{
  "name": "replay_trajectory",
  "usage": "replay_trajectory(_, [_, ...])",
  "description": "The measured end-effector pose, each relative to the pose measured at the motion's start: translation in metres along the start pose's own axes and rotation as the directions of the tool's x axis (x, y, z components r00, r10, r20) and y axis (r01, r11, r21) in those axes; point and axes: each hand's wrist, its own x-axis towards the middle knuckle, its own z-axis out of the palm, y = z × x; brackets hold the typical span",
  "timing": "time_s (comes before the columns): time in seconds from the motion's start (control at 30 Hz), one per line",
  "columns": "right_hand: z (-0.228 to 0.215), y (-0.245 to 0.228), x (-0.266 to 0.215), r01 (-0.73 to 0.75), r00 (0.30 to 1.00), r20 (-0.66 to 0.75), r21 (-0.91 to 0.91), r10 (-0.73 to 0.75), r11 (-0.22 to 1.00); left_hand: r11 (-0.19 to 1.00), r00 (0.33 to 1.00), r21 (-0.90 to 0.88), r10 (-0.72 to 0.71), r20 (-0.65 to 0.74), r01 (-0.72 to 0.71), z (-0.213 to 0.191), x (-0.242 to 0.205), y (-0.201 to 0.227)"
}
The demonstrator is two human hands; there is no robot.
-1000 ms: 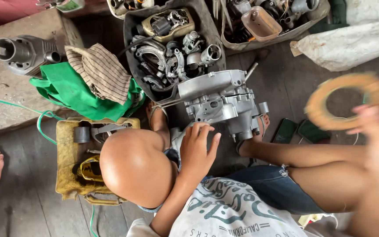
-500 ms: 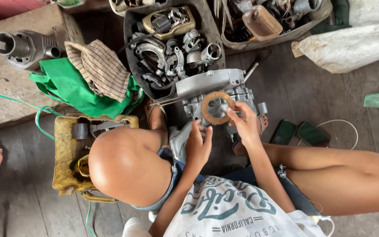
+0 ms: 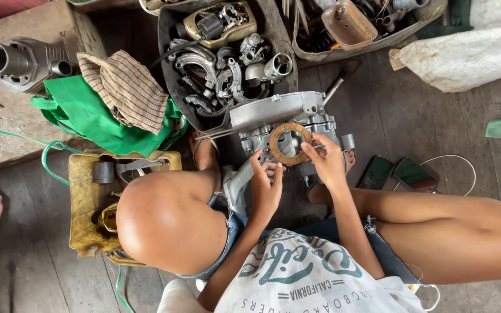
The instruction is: The person sits on the floor and uses a metal scraper to clean a circular gasket on a silver engine casing. They repeatedly scrape the surface of the gasket and the surrounding metal area to remove residue.
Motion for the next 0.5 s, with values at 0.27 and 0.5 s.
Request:
replay_trajectory(0.27, [-0.007,-0.02,0.008,0.094,0.995,0.055,-0.226,-0.084,0.969,0.993,0.995,-0.096,-0.065,0.073,0.071,-0.003,0.002,0.022])
replay_trajectory(0.5, [-0.043,0.061,0.124,-0.156,0.874,-0.412,0.262,0.257,0.952,0.995,0.992,0.022,-0.095,0.086,0.094,-0.005,0.001,0.032])
